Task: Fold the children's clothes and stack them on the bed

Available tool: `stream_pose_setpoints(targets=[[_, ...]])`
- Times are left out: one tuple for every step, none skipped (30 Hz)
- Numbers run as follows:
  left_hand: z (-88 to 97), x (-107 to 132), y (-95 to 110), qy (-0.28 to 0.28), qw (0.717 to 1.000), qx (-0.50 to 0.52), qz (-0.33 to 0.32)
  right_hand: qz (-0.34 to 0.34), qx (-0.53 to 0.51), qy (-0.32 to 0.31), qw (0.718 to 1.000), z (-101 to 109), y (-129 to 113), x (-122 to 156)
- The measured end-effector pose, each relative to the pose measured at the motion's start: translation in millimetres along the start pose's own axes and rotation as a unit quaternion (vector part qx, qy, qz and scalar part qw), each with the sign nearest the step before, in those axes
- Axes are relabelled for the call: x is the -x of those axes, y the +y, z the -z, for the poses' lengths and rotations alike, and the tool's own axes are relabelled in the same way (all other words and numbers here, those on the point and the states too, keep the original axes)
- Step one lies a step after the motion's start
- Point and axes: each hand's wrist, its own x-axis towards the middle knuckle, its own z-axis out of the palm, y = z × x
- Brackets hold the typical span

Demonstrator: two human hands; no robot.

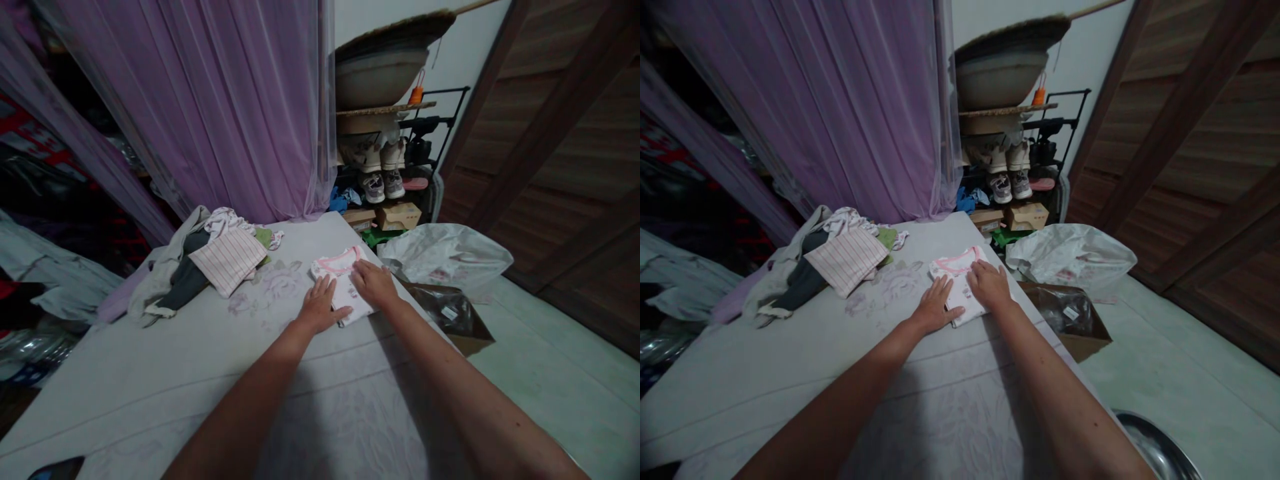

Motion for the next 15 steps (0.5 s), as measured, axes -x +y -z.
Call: stream_pose_setpoints(targets=[[-3.0, 11, -7, 0.015, 1.0, -0.002, -0.019, -0.003, -0.003, 0.02, 1.0, 1, -1, 8], [-6.8, 23, -15, 0.029, 0.999, -0.006, -0.033, -0.001, -0.005, 0.038, 0.999, 0, -3, 16], [-10.9, 34, -22, 0.038, 0.998, -0.013, -0.045, 0.01, -0.004, 0.05, 0.999, -2, -5, 24], [-15.2, 44, -29, 0.044, 0.997, -0.023, -0.058, 0.021, 0.0, 0.057, 0.998, -5, -8, 32], [-19.2, 53, -35, 0.05, 0.996, -0.032, -0.066, 0.03, 0.006, 0.059, 0.998, -8, -11, 39], [-22.9, 60, -40, 0.058, 0.995, -0.041, -0.071, 0.034, 0.012, 0.058, 0.998, -12, -14, 45], [-25.9, 65, -43, 0.069, 0.994, -0.048, -0.073, 0.034, 0.017, 0.056, 0.998, -16, -16, 49], [-28.3, 68, -45, 0.08, 0.993, -0.053, -0.072, 0.029, 0.02, 0.055, 0.998, -19, -18, 51], [-30.0, 71, -46, 0.092, 0.992, -0.057, -0.069, 0.024, 0.018, 0.053, 0.998, -21, -19, 52], [-31.1, 73, -46, 0.102, 0.991, -0.06, -0.065, 0.024, 0.013, 0.051, 0.998, -22, -19, 52], [-31.8, 75, -45, 0.11, 0.99, -0.062, -0.061, 0.028, 0.004, 0.048, 0.998, -23, -17, 51], [-32.3, 76, -45, 0.118, 0.989, -0.063, -0.058, 0.029, -0.008, 0.049, 0.998, -22, -14, 50], [-32.6, 78, -45, 0.126, 0.989, -0.064, -0.055, 0.024, -0.024, 0.056, 0.998, -20, -10, 49], [-32.9, 80, -46, 0.134, 0.988, -0.064, -0.052, 0.01, -0.043, 0.068, 0.997, -18, -5, 48], [-33.2, 82, -47, 0.145, 0.986, -0.062, -0.05, -0.012, -0.064, 0.084, 0.994, -16, 1, 47]])
